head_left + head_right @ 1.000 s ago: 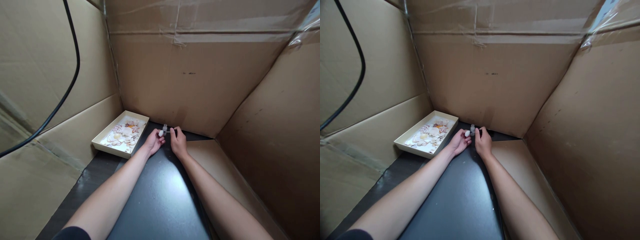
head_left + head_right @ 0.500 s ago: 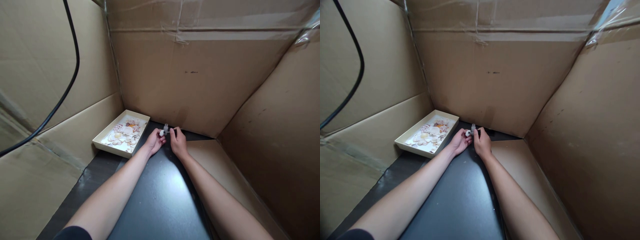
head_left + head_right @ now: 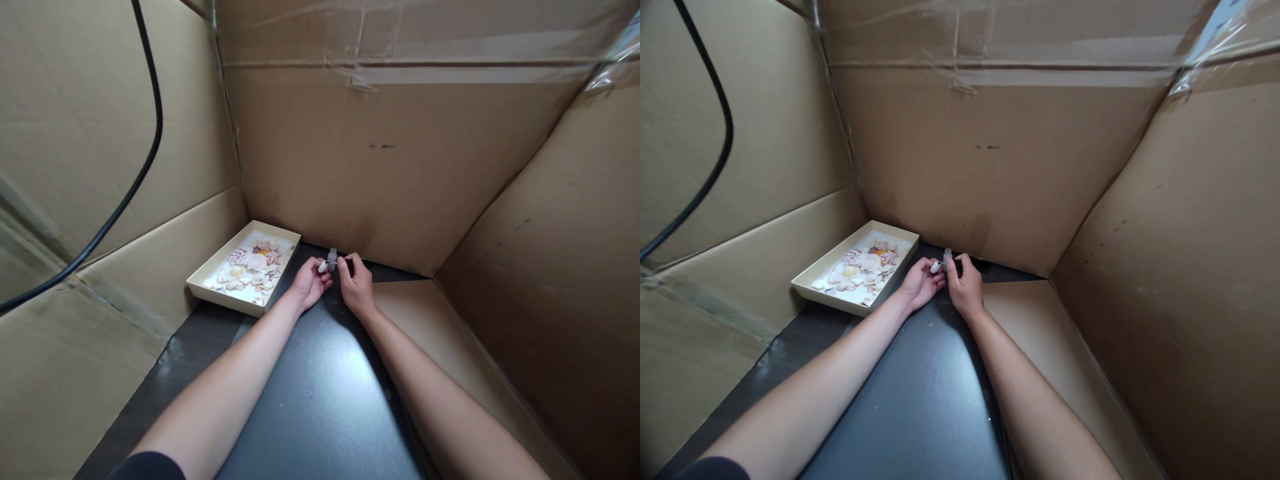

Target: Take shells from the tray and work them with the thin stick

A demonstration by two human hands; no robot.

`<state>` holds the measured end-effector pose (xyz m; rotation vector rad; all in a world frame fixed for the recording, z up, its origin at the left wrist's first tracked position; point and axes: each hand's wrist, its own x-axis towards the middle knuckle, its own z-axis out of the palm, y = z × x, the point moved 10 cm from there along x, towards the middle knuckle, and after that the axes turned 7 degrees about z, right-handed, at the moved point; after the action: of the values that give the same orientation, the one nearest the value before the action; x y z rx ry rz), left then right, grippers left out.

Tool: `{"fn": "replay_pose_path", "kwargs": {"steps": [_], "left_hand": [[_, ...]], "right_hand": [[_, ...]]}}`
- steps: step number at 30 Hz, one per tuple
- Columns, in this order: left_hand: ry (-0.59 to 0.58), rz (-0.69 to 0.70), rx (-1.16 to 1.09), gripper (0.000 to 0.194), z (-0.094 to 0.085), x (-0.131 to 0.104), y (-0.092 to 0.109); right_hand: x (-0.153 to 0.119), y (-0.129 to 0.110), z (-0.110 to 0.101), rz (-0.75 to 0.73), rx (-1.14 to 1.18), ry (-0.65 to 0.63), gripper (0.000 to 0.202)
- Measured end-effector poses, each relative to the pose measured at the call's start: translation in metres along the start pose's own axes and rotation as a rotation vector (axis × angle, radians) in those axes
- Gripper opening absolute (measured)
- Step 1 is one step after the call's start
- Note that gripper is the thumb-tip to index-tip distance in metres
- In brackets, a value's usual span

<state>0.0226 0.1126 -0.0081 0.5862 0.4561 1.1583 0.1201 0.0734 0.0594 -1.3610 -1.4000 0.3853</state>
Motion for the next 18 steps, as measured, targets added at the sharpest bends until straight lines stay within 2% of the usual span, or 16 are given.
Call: {"fn": "replay_pose_path", "kwargs": {"steps": [2, 6, 10, 14, 18], "left_hand": [[0.002, 0.002, -0.006, 0.010, -0.0002, 0.0001, 0.0001], [0.003, -0.002, 0.002, 0.011, -0.0003, -0.0002, -0.0004], [0.024, 0.000, 0.010, 0.010, -0.0017, -0.0002, -0.0001], [0.030, -0.010, 0.021, 0.011, -0.0017, 0.0000, -0.0009], [0.036, -0.013, 0.025, 0.012, -0.0019, 0.0000, -0.0010]], "right_hand": [[0.0003, 0.0024, 0.0011, 0.020, -0.027, -0.008, 0.033], [0.0009, 0.0036, -0.0052, 0.017, -0.033, 0.059, 0.033], [0.0009, 0.0040, 0.0020, 0.014, -0.037, -0.007, 0.033], [0.0003, 0.0036, -0.0023, 0.023, -0.035, 0.033, 0.033], [-0.0005, 0.0007, 0.0026, 0.011, -0.044, -0.022, 0.032]]}}
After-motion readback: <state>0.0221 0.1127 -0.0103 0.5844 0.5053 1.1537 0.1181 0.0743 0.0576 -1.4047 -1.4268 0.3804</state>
